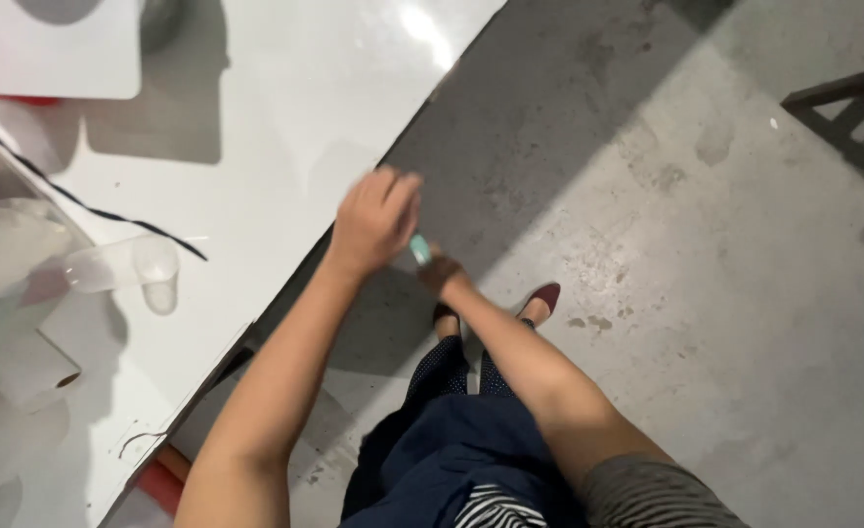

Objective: Mopping the concrete floor in a bakery kitchen area using a spin mop and bucket.

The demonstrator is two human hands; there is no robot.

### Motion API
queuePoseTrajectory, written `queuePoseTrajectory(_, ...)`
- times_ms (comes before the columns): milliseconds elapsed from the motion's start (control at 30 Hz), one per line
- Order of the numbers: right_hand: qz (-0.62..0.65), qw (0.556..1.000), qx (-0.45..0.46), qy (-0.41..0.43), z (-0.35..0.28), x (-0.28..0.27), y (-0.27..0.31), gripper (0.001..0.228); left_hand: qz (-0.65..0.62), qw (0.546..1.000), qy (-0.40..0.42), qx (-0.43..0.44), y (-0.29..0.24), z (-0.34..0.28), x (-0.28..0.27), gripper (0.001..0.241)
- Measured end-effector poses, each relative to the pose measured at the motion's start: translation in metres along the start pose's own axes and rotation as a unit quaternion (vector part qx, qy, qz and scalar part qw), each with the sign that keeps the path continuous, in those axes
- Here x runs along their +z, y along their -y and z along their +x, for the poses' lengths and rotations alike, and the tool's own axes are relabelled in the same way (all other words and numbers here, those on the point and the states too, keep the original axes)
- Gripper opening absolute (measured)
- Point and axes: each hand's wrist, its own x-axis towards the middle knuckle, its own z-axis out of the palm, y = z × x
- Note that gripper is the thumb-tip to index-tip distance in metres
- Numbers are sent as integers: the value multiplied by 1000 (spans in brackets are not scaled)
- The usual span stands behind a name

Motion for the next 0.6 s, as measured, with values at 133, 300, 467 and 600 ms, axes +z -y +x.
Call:
queuePoseTrajectory(133, -80, 986, 98, 104, -1, -167, 73, 54, 50, 998, 25, -25, 22, 68, 42, 32)
queuePoseTrajectory(300, -9, 1000, 13, 7, -116, -200, -80, 82, 73, 990, -11, -118, 43, 92, 92, 31)
queuePoseTrajectory(467, -37, 996, 46, -65, -359, -129, -316, 62, 58, 987, 58, -137, 70, 100, 109, 35)
queuePoseTrajectory(600, -94, 986, 118, -70, -565, -120, -424, 51, 100, 992, 8, -72, 86, 109, 124, 33)
